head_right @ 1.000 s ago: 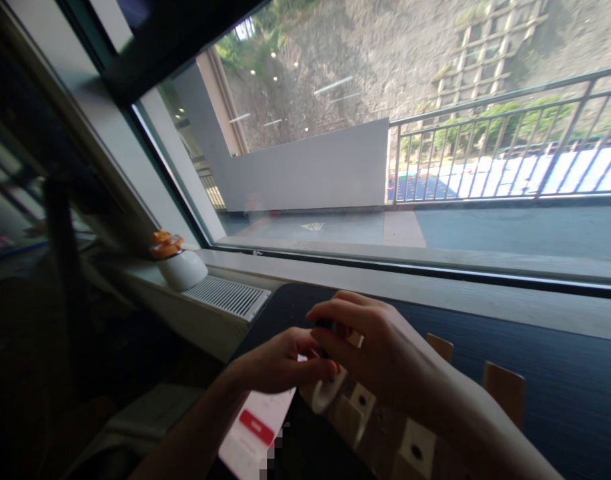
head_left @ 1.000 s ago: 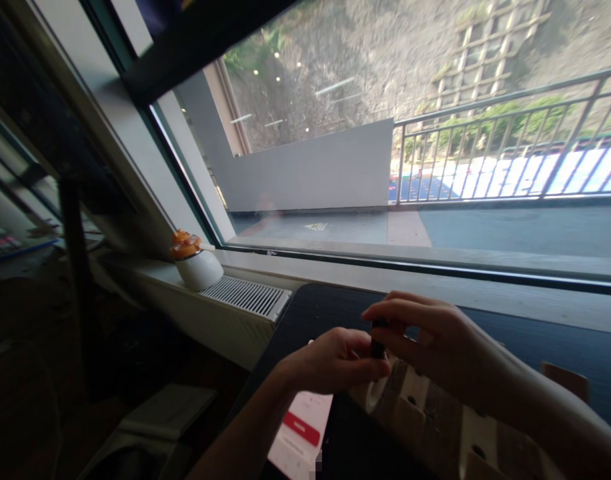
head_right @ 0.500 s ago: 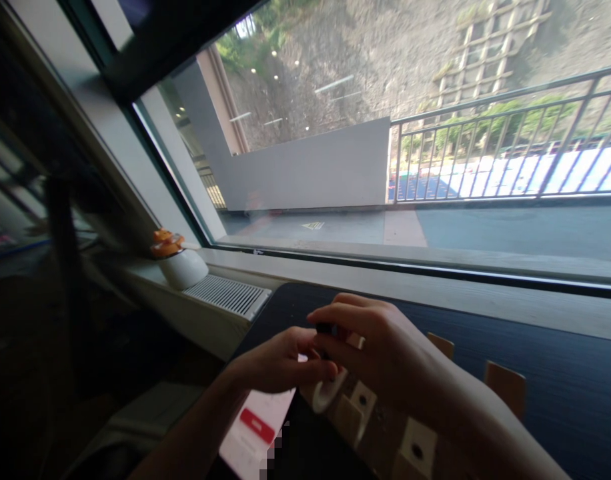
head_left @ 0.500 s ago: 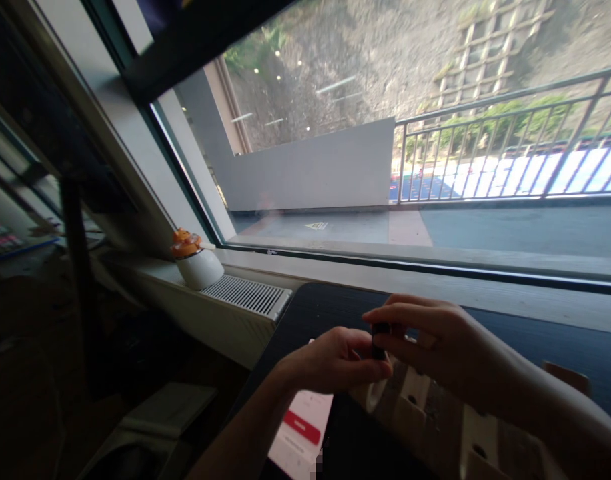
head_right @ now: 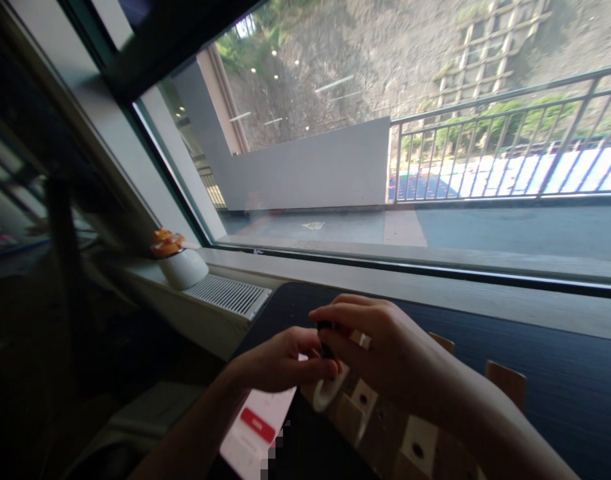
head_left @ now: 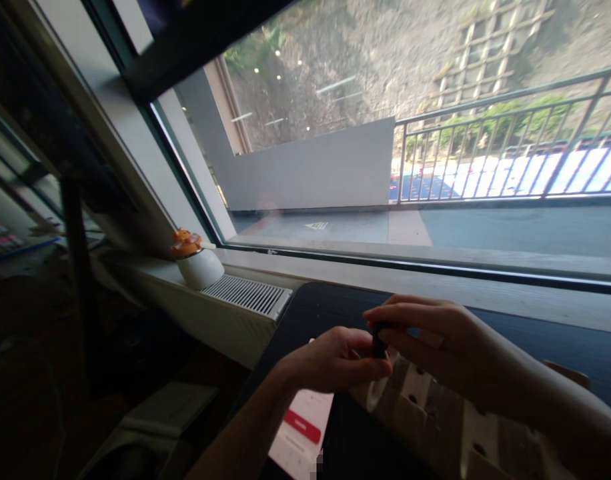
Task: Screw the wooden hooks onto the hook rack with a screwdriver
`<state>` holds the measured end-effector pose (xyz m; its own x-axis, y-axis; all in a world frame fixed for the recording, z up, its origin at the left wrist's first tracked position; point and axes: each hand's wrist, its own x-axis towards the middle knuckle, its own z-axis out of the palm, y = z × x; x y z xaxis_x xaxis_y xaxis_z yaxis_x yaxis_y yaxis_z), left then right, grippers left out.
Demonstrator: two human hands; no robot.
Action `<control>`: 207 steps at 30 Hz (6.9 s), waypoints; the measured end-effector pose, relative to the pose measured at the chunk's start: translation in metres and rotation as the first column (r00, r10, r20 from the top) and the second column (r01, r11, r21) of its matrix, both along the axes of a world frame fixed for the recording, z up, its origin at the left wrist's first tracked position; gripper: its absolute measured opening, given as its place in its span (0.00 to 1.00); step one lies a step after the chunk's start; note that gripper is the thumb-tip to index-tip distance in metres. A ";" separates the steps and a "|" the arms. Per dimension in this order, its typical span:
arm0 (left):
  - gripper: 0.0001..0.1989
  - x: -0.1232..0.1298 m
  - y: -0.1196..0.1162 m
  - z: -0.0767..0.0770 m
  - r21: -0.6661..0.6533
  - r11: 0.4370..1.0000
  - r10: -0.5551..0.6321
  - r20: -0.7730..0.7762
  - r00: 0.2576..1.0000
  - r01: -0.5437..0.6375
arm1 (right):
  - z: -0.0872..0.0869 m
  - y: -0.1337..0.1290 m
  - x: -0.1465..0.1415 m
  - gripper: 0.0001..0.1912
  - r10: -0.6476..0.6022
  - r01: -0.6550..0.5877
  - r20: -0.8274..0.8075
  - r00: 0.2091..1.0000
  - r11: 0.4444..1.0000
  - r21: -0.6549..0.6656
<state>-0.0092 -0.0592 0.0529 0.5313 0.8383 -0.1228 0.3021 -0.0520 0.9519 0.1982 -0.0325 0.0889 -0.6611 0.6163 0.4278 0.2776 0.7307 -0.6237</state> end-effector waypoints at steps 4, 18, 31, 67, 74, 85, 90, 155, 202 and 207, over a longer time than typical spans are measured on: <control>0.17 0.000 0.000 0.000 0.029 1.000 -0.005 -0.039 0.999 0.006 | 0.002 0.000 -0.002 0.09 -0.034 0.034 -0.020 0.999 0.999 -0.008; 0.16 -0.001 0.001 -0.004 0.009 1.000 0.004 0.004 1.000 -0.004 | 0.002 -0.002 -0.002 0.13 -0.001 0.001 0.015 1.000 1.000 -0.011; 0.18 -0.001 0.001 -0.002 -0.004 1.000 0.003 -0.030 1.000 -0.003 | -0.001 0.000 -0.007 0.08 -0.126 0.125 -0.014 0.992 0.991 -0.045; 0.21 0.000 0.000 0.000 -0.025 0.999 0.019 -0.013 1.000 -0.019 | 0.000 -0.005 -0.007 0.13 -0.066 0.068 0.016 0.998 0.986 -0.154; 0.21 0.002 -0.001 0.004 -0.015 0.999 0.035 -0.068 0.997 -0.036 | -0.003 -0.002 -0.008 0.10 -0.082 0.081 -0.001 0.997 0.989 -0.121; 0.16 0.000 0.001 -0.003 0.008 1.000 -0.022 0.015 1.000 0.022 | -0.003 -0.005 -0.008 0.09 -0.103 0.105 0.030 0.994 0.993 -0.054; 0.18 0.001 0.001 -0.002 0.016 1.000 -0.013 -0.035 0.999 0.013 | 0.000 -0.001 -0.008 0.14 -0.042 0.042 0.015 0.999 0.998 -0.052; 0.21 -0.001 0.004 -0.008 -0.082 0.996 -0.032 0.074 0.997 0.038 | -0.005 0.000 -0.005 0.13 -0.041 0.040 -0.008 0.999 0.997 -0.072; 0.24 -0.001 0.004 -0.005 -0.053 0.998 -0.036 0.032 0.999 0.038 | 0.005 -0.002 -0.002 0.11 -0.070 0.069 -0.011 0.997 0.996 -0.065; 0.25 -0.002 0.003 -0.004 -0.055 0.998 -0.043 0.012 0.999 0.044 | 0.005 -0.003 -0.004 0.07 -0.124 0.124 0.014 0.992 0.988 -0.092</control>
